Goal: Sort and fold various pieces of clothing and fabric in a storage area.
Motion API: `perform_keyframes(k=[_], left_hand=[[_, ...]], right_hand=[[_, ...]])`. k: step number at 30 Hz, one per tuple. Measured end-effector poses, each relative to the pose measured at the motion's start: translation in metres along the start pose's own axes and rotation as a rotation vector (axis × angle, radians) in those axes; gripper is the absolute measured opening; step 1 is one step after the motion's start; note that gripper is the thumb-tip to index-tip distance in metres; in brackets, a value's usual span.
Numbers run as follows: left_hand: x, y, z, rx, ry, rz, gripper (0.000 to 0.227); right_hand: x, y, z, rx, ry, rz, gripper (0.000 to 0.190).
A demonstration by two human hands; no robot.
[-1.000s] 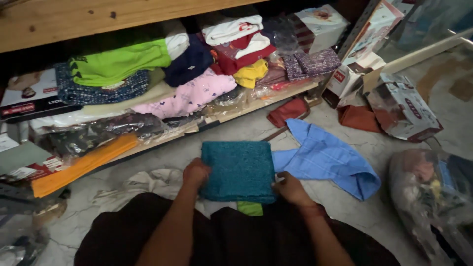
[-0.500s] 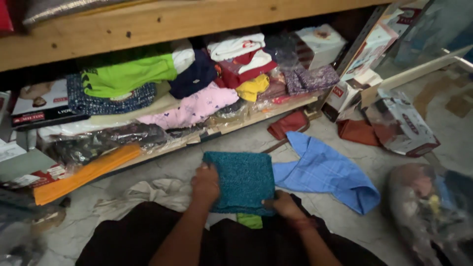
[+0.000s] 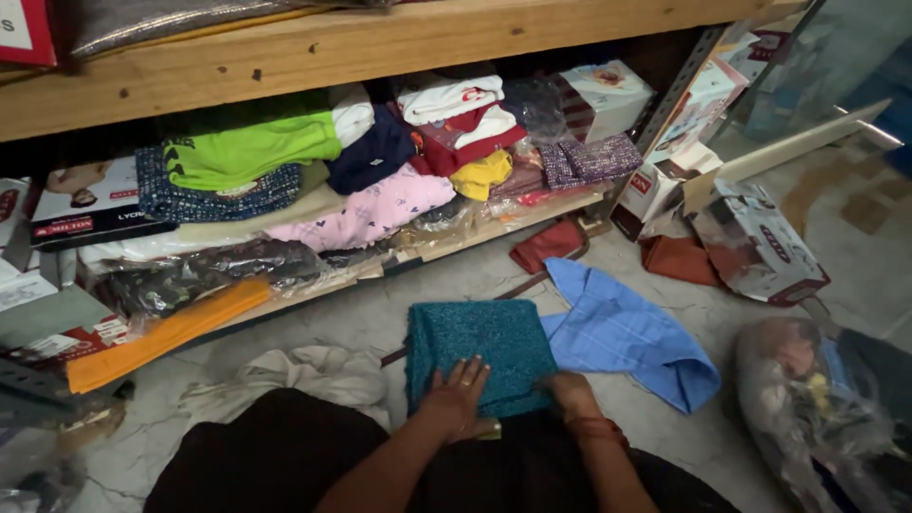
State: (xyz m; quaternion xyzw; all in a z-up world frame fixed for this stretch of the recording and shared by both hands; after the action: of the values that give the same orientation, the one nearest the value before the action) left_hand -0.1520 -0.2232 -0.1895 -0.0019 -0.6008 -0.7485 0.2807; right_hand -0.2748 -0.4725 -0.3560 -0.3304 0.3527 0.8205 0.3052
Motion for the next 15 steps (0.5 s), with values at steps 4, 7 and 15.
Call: perform_keyframes(k=[4, 7, 15], left_hand=[[0.005, 0.012, 0.001, 0.023, 0.011, 0.053, 0.112], [0.012, 0.003, -0.003, 0.098, -0.054, 0.041, 0.115], [0.008, 0.017, -0.033, 0.029, 0.072, 0.187, 0.109]], right_hand=[[-0.049, 0.001, 0.075, -0.109, -0.034, -0.237, 0.049], [-0.076, -0.001, 0.114, -0.276, 0.144, -0.29, 0.06], [-0.096, 0.006, 0.124, -0.184, 0.21, -0.118, 0.061]])
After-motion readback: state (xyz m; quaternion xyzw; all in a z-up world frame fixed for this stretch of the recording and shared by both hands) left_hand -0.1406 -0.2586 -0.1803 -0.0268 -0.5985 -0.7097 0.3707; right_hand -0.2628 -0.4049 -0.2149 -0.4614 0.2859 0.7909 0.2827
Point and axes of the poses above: each hand's wrist, its own z-axis away from the middle knuckle, its own y-axis out of the back of the hand, x = y × z, the point moved 6 cm from there along -z, towards the middle knuckle, and after that the axes turned 11 degrees about x, right-handed, at the moved point
